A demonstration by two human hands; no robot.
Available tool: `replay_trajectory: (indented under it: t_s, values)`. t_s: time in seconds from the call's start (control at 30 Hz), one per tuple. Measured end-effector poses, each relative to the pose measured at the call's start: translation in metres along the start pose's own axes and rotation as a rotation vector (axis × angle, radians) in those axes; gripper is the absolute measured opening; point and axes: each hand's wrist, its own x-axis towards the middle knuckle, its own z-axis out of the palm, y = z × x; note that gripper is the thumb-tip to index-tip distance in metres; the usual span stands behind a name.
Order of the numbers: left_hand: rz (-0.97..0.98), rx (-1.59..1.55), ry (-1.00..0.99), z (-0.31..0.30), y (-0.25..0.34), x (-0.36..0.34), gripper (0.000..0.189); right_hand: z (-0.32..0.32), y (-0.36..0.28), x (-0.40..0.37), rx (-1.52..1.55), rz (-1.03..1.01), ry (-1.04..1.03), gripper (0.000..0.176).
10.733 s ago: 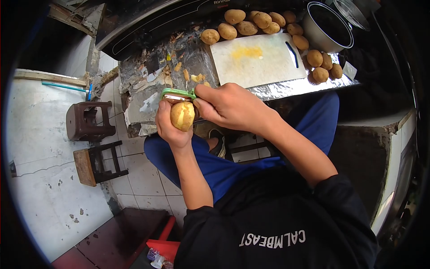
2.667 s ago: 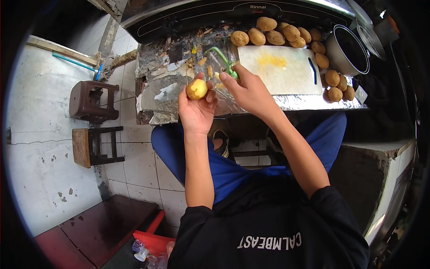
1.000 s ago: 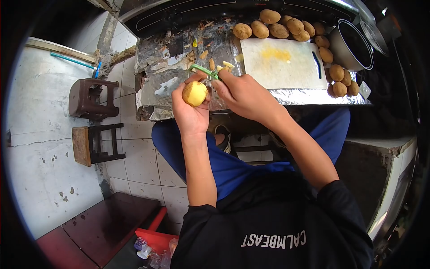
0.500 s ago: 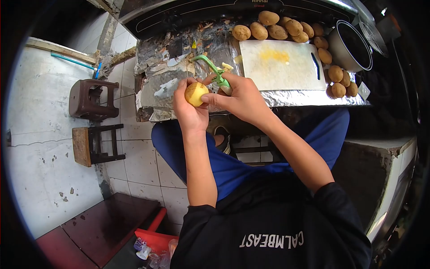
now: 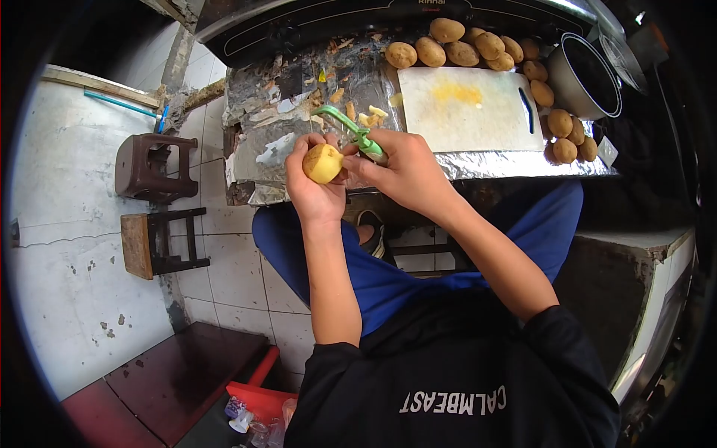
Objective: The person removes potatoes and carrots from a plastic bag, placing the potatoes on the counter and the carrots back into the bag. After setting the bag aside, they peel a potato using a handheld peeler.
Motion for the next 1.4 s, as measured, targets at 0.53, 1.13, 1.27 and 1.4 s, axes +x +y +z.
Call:
replay_trajectory:
  t_s: [0.53,1.13,1.27,1.4]
  values:
    - [0.038,-0.020,0.012,-0.007,-0.002,0.002,0.028,-0.015,-0.011,-0.023,-0.132,-0.197,-0.110,0.024]
    - [0.183,-0.096,-0.016,0.000,-0.006,-0.012,0.033,0.007,-0.014,-0.024,-0.129,-0.180,-0.146,0.025]
    - [0.197,0.080,0.122,0.017,0.006,-0.021,0.026,-0.005,-0.011,-0.025,-0.142,-0.124,-0.161,0.025]
    - [0.205,0.076,0.005,0.011,0.002,-0.019,0.027,-0.008,-0.008,-0.022,-0.177,-0.166,-0.111,0.025]
